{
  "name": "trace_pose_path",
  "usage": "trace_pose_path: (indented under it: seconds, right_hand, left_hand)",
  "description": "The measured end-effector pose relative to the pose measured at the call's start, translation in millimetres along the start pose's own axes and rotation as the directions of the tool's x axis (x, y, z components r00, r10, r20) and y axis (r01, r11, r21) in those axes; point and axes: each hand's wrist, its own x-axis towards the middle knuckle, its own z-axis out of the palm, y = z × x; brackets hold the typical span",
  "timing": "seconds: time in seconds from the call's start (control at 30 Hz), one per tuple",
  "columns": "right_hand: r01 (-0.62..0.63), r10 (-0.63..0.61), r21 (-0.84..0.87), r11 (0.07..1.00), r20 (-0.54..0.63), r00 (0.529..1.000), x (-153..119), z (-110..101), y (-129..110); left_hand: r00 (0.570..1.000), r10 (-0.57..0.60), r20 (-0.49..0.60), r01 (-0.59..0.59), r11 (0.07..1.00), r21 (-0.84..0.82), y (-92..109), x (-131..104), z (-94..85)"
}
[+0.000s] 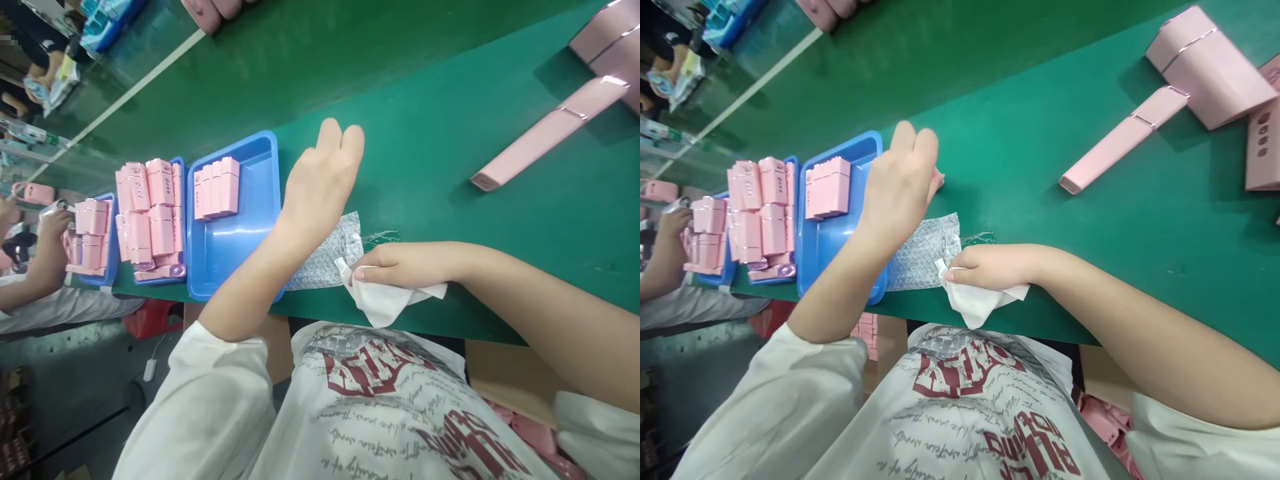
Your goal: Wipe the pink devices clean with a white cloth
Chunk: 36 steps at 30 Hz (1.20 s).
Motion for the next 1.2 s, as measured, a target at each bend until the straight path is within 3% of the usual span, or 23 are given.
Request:
trace_pose_path:
  seconds: [0.17,0.3,0.4,0.5,0.6,0.7,0.77,0.83,0.93,1.07,1.2]
  right_hand:
    - [-0.045,0.045,0.013,0.999,-0.012,0.999,-2,2,1]
    - [-0.091,0.094,0.099,0.991,-0.031,0.995,-6,2,-3]
    - [-0.068,0.082,0.299,0.952,-0.035,0.996,-9,1,-5]
    - [-0.013,0.144,0.545,0.838,-0.199,0.969,-8,-2,-5]
    - [0.176,0.282,0.726,0.664,-0.462,0.841,-8,-10,-4]
    - [0.492,0.347,0.699,0.519,-0.698,0.626,-9,-22,-2]
    - [0.634,0.368,0.613,0.471,-0.790,0.491,-11,-28,0]
    - [0.691,0.377,0.562,0.455,-0.824,0.422,-11,-31,1]
    - [0.672,0.279,0.521,0.526,-0.852,0.443,-9,-28,-1]
    - [0.555,0.136,0.439,0.707,-0.854,0.502,-8,-20,-6]
    - [0.590,0.112,0.419,0.690,-0.867,0.485,-9,-18,-10]
  left_hand:
    - [0.995,-0.070,-0.077,0.066,0.996,-0.053,-34,14,-8.6]
    - [0.990,-0.108,-0.091,0.106,0.994,-0.025,-61,-2,-7.5]
    - [0.993,-0.113,-0.035,0.117,0.988,0.102,-75,-23,-4.8]
    - [0.991,-0.136,-0.017,0.137,0.989,0.058,-84,-48,-2.4]
    - [0.985,-0.148,-0.086,0.121,0.957,-0.265,-83,-76,1.8]
    - [0.964,-0.205,-0.170,0.062,0.792,-0.607,-70,-101,9.1]
    - [0.956,-0.235,-0.173,0.024,0.654,-0.756,-58,-112,14.5]
    - [0.965,-0.223,-0.142,-0.007,0.515,-0.857,-46,-118,20.2]
    - [0.976,-0.198,-0.087,-0.030,0.274,-0.961,-29,-116,30.6]
    - [0.972,-0.220,0.084,0.076,-0.045,-0.996,-9,-104,46.7]
    - [0.924,-0.205,0.323,0.250,-0.317,-0.915,7,-91,55.5]
